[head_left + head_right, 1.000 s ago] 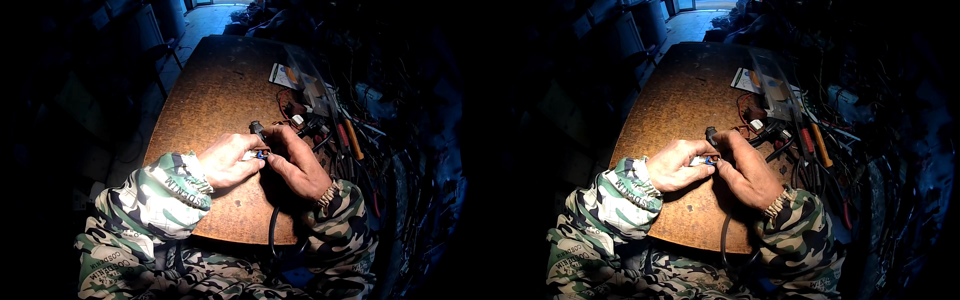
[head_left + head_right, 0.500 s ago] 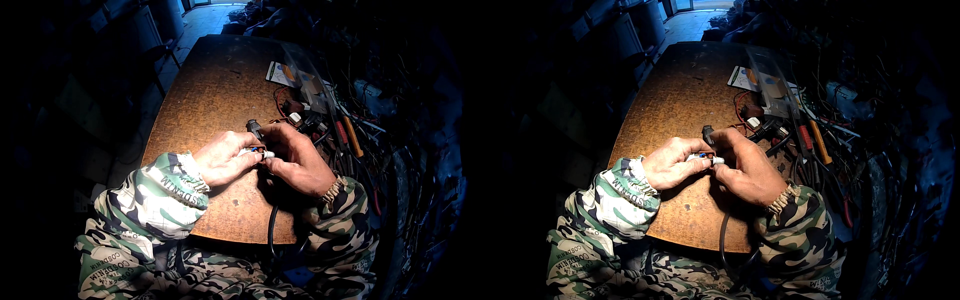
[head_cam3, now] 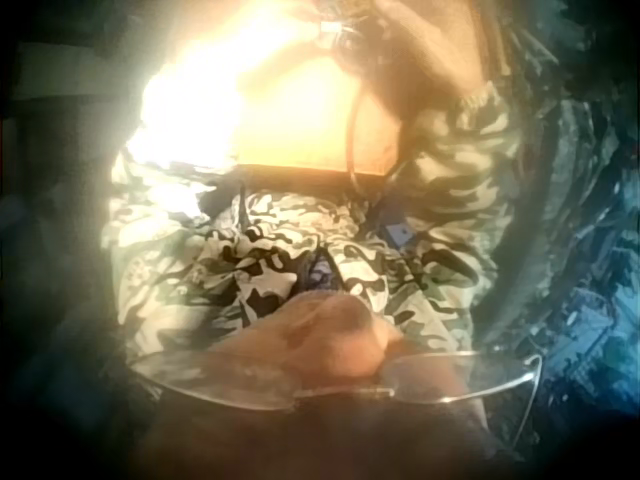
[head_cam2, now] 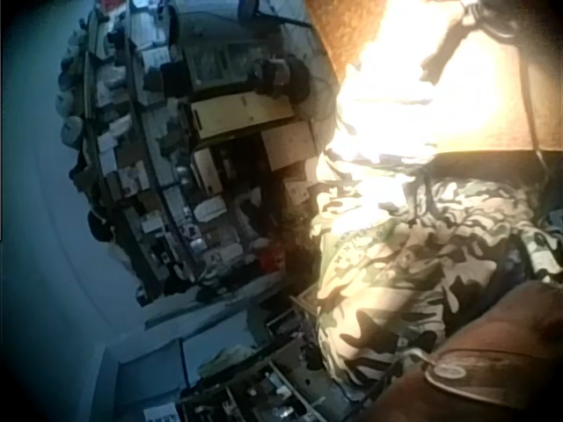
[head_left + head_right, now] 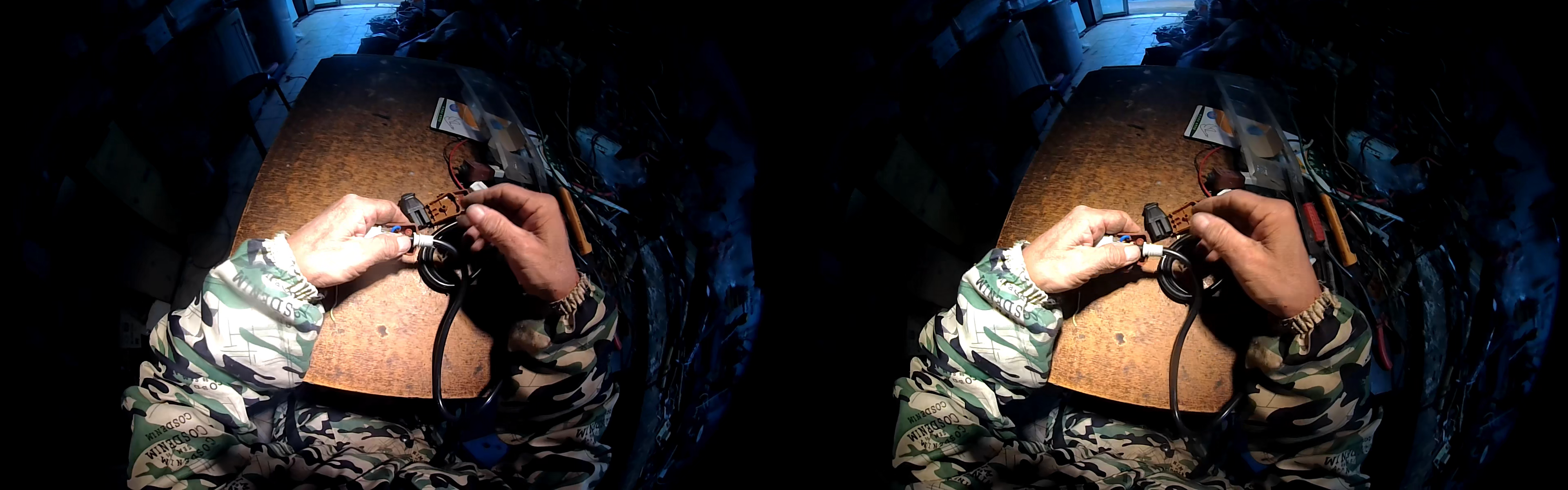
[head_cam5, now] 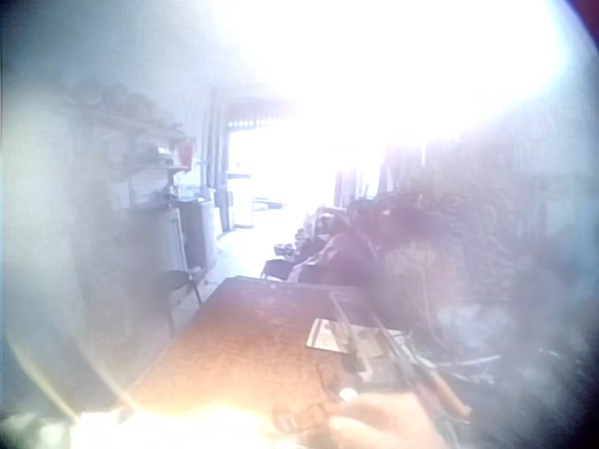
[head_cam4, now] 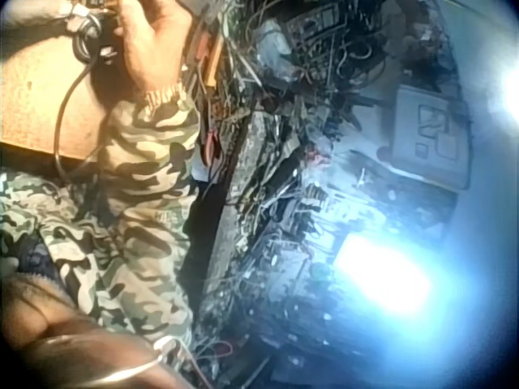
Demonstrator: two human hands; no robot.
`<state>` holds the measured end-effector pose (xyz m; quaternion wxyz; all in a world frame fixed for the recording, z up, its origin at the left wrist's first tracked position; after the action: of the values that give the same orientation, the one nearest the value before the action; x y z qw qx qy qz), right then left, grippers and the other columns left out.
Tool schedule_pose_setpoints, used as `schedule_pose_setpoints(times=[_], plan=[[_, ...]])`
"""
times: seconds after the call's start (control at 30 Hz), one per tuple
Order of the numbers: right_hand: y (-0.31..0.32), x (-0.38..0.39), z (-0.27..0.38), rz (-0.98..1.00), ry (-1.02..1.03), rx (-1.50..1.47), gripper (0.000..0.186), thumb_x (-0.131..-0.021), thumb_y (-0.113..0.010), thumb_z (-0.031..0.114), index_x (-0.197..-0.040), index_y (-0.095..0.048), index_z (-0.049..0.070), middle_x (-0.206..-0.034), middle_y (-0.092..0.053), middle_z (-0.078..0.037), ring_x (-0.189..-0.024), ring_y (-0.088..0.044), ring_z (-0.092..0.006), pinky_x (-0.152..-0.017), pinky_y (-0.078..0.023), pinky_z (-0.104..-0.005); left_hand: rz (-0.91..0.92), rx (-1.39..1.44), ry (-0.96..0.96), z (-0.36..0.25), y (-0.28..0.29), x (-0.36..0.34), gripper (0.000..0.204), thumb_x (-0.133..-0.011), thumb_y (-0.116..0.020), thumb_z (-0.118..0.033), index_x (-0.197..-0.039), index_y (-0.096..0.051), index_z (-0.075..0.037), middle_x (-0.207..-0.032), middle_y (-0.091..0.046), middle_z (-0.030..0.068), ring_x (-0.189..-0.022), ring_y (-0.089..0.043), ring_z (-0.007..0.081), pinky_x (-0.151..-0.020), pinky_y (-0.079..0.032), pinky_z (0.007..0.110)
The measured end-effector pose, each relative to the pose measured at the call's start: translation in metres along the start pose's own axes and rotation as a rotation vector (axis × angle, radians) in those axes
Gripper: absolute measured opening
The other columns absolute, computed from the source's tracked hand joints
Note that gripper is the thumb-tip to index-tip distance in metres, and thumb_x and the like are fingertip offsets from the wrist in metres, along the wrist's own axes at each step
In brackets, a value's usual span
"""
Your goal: The person disassembles a white electrical connector, uses pliers to adjust internal components, and reassembles the connector with wires. They handle multiple small plastic parts and wires on a cluttered workbench.
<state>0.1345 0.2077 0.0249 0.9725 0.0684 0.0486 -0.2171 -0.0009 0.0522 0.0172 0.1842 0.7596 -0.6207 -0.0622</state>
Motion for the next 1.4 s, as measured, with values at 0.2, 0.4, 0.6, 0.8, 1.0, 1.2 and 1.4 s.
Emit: schedule_pose_setpoints(times=[0.2, 0.4, 0.6, 0.8, 1.0, 1.2, 1.4], plan=[[0.047, -0.003, 0.0, -0.312, 0.1, 0.16, 0.02, -0.097, -0.067, 0.011, -0.108, -0.071, -0.004, -0.09, -0.072, -0.007, -0.072, -0.063, -0.0089, -0.062, -0.05, -0.0221, 0.081, 0.067, 0.089, 0.013, 0.014, 0.003, 0.037, -0.099, -0.069, -0.027, -0.115, -0.067, 0.006, -0.088, -0.067, 0.0017, -0.07, -0.053, 0.0036, -0.06, -0.041, 0.02], [0.048, -0.002, 0.002, -0.344, 0.202, 0.373, 0.014, -0.092, -0.069, 0.005, -0.101, -0.072, -0.005, -0.084, -0.073, -0.01, -0.073, -0.067, -0.0134, -0.065, -0.053, -0.0268, 0.134, -0.152, 0.038, 0.009, 0.008, 0.0, 0.039, -0.097, -0.069, -0.03, -0.113, -0.069, 0.006, -0.09, -0.072, 0.0065, -0.082, -0.062, 0.0127, -0.073, -0.05, 0.031], [0.041, -0.001, 0.002, -0.265, 0.16, 0.538, 0.014, -0.085, -0.072, 0.001, -0.097, -0.072, -0.005, -0.085, -0.072, -0.015, -0.074, -0.07, -0.0212, -0.068, -0.055, -0.0312, 0.207, -0.242, 0.059, 0.005, 0.004, 0.002, 0.04, -0.097, -0.069, -0.033, -0.113, -0.07, 0.004, -0.084, -0.07, 0.0075, -0.077, -0.06, 0.0137, -0.069, -0.047, 0.032], [0.001, 0.001, 0.008, -0.12, 0.447, 0.878, 0.025, -0.078, -0.076, -0.001, -0.102, -0.072, 0.001, -0.104, -0.069, -0.014, -0.104, -0.064, -0.033, -0.087, -0.054, -0.0412, 0.235, -0.323, 0.081, 0.007, 0.004, 0.001, 0.04, -0.096, -0.069, -0.035, -0.112, -0.071, 0.002, -0.073, -0.063, 0.0054, -0.066, -0.053, 0.0144, -0.059, -0.041, 0.033], [-0.011, 0.003, 0.009, -0.044, 0.431, 1.028, 0.038, -0.068, -0.079, -0.005, -0.104, -0.07, 0.002, -0.102, -0.068, -0.014, -0.102, -0.062, -0.0348, -0.088, -0.053, -0.0426, 0.222, -0.348, 0.041, 0.002, 0.004, 0.003, 0.04, -0.096, -0.069, -0.035, -0.112, -0.071, 0.002, -0.072, -0.063, 0.0071, -0.065, -0.055, 0.0158, -0.058, -0.042, 0.034], [-0.011, 0.002, 0.006, -0.088, 0.492, 1.105, 0.034, -0.064, -0.078, -0.005, -0.096, -0.067, 0.004, -0.096, -0.066, -0.012, -0.1, -0.061, -0.0341, -0.086, -0.051, -0.0435, 0.221, -0.329, 0.03, 0.001, 0.003, 0.003, 0.04, -0.096, -0.069, -0.035, -0.113, -0.071, 0.001, -0.074, -0.065, 0.0082, -0.067, -0.058, 0.0164, -0.061, -0.045, 0.035], [0.001, 0.002, 0.013, -0.054, 0.427, 1.099, 0.034, -0.061, -0.076, -0.006, -0.092, -0.065, 0.006, -0.092, -0.065, -0.011, -0.095, -0.06, -0.0336, -0.084, -0.049, -0.0407, 0.235, -0.321, 0.046, 0.002, 0.003, 0.003, 0.041, -0.095, -0.067, -0.035, -0.113, -0.071, 0.002, -0.079, -0.067, 0.0116, -0.073, -0.062, 0.0196, -0.065, -0.047, 0.036]])
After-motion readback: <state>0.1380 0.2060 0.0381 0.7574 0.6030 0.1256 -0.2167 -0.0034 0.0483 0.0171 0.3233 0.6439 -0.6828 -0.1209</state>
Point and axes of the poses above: each hand's wrist, its own x-axis away from the middle knuckle, its own y-axis out of the back of the hand, z = x × y, the point moved 6 cm from there along -x, towards the middle knuckle
